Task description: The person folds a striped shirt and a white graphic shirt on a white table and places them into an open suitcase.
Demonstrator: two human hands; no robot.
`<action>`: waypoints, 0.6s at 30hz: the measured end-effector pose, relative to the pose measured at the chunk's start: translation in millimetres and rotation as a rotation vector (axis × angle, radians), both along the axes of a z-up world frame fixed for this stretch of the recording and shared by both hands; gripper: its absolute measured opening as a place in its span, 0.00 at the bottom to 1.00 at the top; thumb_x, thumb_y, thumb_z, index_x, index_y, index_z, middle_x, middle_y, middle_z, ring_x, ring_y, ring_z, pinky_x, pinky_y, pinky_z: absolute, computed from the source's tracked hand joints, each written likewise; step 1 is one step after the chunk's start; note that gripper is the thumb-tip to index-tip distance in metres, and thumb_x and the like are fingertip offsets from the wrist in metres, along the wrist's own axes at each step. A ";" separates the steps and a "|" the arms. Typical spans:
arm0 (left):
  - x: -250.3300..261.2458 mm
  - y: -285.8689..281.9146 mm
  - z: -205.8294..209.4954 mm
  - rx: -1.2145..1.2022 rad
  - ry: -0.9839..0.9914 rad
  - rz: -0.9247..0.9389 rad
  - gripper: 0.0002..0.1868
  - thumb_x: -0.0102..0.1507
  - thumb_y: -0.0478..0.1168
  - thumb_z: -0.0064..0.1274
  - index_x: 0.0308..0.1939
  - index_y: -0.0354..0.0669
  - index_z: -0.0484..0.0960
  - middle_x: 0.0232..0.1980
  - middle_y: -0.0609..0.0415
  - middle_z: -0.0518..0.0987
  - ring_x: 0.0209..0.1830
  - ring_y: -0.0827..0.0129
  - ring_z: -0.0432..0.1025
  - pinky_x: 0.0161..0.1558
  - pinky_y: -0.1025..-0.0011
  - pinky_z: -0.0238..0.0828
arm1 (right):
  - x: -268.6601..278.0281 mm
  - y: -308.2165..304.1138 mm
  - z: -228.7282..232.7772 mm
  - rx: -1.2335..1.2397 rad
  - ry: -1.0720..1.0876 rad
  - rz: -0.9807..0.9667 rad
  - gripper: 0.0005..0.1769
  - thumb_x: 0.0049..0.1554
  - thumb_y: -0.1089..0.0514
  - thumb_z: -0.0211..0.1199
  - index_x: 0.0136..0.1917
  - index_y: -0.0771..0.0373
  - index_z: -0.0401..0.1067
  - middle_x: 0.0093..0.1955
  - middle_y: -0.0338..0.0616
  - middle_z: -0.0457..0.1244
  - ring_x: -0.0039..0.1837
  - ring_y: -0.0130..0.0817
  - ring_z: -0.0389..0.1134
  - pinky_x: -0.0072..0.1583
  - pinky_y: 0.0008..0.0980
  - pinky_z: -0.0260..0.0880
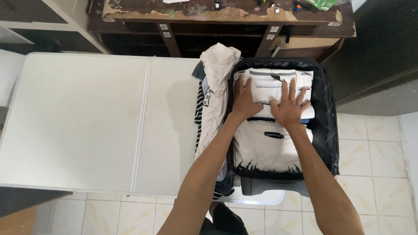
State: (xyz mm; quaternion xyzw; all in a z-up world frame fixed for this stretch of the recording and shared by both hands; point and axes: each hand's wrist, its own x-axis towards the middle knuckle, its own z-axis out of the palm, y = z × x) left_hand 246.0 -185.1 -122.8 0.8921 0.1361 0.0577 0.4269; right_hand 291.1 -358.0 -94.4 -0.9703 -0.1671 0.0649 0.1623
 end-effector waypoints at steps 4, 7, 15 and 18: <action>-1.7 0.2 -9.5 0.052 -0.076 -0.024 0.61 0.48 0.46 0.66 0.77 0.30 0.47 0.82 0.28 0.34 0.82 0.33 0.32 0.78 0.50 0.35 | 2.2 2.8 -5.4 -0.042 -0.005 -0.006 0.49 0.58 0.37 0.52 0.85 0.50 0.39 0.88 0.46 0.27 0.84 0.70 0.19 0.70 0.87 0.25; -14.5 -6.9 -3.7 0.112 -0.146 -0.025 0.51 0.52 0.43 0.63 0.74 0.30 0.55 0.80 0.28 0.44 0.81 0.32 0.38 0.77 0.48 0.38 | 1.6 1.4 -8.1 -0.058 -0.013 -0.011 0.49 0.58 0.38 0.52 0.85 0.51 0.39 0.88 0.46 0.27 0.84 0.69 0.19 0.70 0.87 0.25; -134.1 19.0 38.3 -0.314 -0.498 0.348 0.16 0.63 0.33 0.49 0.55 0.38 0.79 0.57 0.43 0.76 0.60 0.50 0.70 0.62 0.57 0.67 | -3.7 3.3 -8.4 0.028 -0.044 -0.014 0.48 0.58 0.40 0.51 0.85 0.51 0.40 0.89 0.47 0.27 0.84 0.69 0.17 0.70 0.87 0.21; -185.7 42.9 16.7 -0.084 -0.405 0.447 0.14 0.63 0.33 0.51 0.53 0.40 0.80 0.54 0.45 0.78 0.60 0.49 0.68 0.63 0.55 0.66 | -9.2 1.2 -9.8 0.061 -0.030 -0.030 0.48 0.57 0.40 0.51 0.85 0.49 0.40 0.89 0.47 0.27 0.84 0.69 0.18 0.70 0.87 0.20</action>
